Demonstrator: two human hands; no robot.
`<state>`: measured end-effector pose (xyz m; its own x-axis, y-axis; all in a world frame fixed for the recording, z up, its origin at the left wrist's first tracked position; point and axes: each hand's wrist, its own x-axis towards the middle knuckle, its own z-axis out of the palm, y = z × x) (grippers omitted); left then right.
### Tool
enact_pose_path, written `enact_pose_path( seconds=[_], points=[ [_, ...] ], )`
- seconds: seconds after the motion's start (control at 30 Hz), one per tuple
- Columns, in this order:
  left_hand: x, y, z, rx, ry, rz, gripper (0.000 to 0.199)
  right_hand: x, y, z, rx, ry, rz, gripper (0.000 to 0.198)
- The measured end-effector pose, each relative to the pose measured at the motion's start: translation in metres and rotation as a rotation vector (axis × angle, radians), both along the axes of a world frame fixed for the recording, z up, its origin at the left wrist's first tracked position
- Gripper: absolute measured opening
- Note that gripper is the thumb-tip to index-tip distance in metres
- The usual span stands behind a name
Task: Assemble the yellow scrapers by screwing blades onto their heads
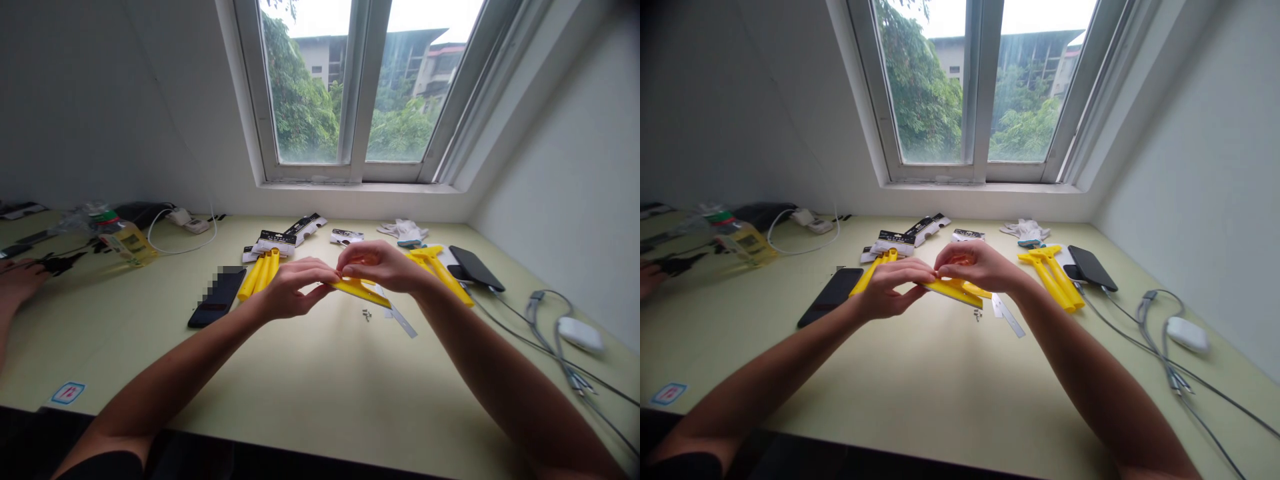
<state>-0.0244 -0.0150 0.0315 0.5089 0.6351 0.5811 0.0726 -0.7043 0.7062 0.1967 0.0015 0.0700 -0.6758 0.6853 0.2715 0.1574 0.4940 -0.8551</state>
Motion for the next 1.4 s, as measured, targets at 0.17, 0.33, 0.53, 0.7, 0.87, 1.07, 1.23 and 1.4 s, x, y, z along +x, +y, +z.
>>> enact_pose_path(
  seconds=[0.17, 0.33, 0.53, 0.7, 0.87, 1.07, 1.23, 1.4],
  points=[
    [-0.001, 0.005, -0.001, -0.095, -0.064, 0.044, 0.017, -0.007, 0.004, -0.015, -0.255, 0.072, 0.04, 0.025],
    [0.004, 0.012, -0.003, -0.237, -0.239, -0.008, 0.019, -0.016, 0.002, -0.026, -0.298, 0.273, -0.011, 0.026],
    [0.017, 0.012, -0.014, -0.327, -0.545, 0.103, 0.034, -0.031, -0.002, -0.034, -0.304, 0.438, -0.156, 0.024],
    [0.027, 0.005, -0.019, -0.398, -0.661, 0.198, 0.024, -0.049, -0.009, -0.042, -0.303, 0.572, -0.256, 0.022],
    [0.032, 0.003, -0.025, -0.429, -0.726, 0.235, 0.018, -0.059, -0.013, -0.049, -0.297, 0.653, -0.353, 0.023],
    [0.034, 0.006, -0.038, -0.386, -0.717, 0.277, 0.021, -0.063, -0.01, -0.059, -0.318, 0.71, -0.41, 0.024],
    [0.036, -0.006, -0.043, -0.408, -0.541, 0.251, 0.038, -0.061, -0.006, -0.061, -0.262, 0.68, -0.576, 0.026],
    [0.041, -0.019, -0.042, -0.417, -0.538, 0.187, 0.054, -0.062, -0.014, -0.057, -0.143, 0.604, -0.658, 0.022]
  ],
)
